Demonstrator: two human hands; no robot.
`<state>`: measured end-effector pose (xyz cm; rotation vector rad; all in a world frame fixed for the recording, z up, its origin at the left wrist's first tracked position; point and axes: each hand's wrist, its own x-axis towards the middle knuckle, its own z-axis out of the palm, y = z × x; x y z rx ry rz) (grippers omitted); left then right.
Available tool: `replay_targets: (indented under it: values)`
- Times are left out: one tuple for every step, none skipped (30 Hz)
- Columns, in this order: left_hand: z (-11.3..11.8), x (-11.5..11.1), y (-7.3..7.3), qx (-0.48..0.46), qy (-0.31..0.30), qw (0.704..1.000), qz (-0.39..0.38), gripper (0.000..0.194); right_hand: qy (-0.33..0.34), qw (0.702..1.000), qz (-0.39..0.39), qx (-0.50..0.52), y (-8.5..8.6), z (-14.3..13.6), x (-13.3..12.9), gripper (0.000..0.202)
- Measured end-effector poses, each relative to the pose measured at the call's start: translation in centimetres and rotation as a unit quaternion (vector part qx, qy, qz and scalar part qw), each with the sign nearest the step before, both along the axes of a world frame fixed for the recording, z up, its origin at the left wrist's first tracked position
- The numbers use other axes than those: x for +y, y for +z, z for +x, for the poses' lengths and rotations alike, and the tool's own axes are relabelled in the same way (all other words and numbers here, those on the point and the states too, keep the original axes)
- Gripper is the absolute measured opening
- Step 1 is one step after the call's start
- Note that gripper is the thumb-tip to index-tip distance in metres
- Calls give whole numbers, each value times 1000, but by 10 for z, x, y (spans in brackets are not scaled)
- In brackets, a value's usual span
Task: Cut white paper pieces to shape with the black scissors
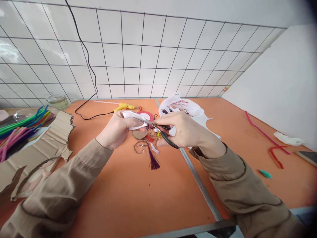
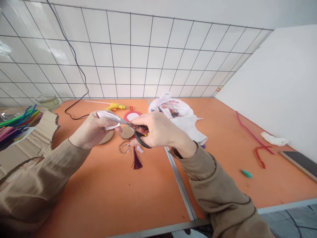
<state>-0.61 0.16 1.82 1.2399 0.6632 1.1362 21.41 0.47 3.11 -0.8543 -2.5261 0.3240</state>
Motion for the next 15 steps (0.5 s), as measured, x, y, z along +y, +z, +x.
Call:
replay_targets:
  values:
    - [0,0,0,-1,-3,1000,7,4,1,1000,0,0,0,-1,0,37]
    - [0,0,-1,2,-5,1000,15,5,-2,1000,-3,0,0,-1,1,39]
    - [1,0,-1,7,-4,1000,22,5,-6,1000,-6,-1,0,-1,1,40]
    - [1,0,-1,14,1,999,29,5,-7,1000,-8,-3,0,-2,1,42]
    - [2,-1,-1,21,7,999,33,4,-7,1000,-8,-2,0,-2,1,43]
    - [2,-1,0,27,16,999,36,3,-6,1000,-10,-1,0,-2,0,44]
    - [3,-2,0,33,24,998,38,2,-5,1000,-14,0,0,-3,0,45]
    - [3,-2,0,38,30,998,39,2,-4,1000,-17,1,0,-3,0,45]
    - [4,-3,0,41,34,998,38,3,-4,1000,-21,2,0,-3,0,45]
    - [4,-3,1,42,36,998,36,3,-3,1000,-23,4,0,-3,0,46]
    - [4,-3,1,42,35,998,34,3,-2,1000,-24,6,0,-3,0,45]
    - [4,-3,1,39,33,998,32,3,0,1000,-22,9,-1,-3,1,45]
    - [4,-3,1,36,30,998,29,3,2,1000,-20,14,-2,-3,1,45]
    - [3,-3,0,33,27,999,28,3,5,1000,-18,20,-3,-3,2,44]
    - [3,-3,0,30,25,999,27,3,12,1000,-16,23,-3,-3,2,43]
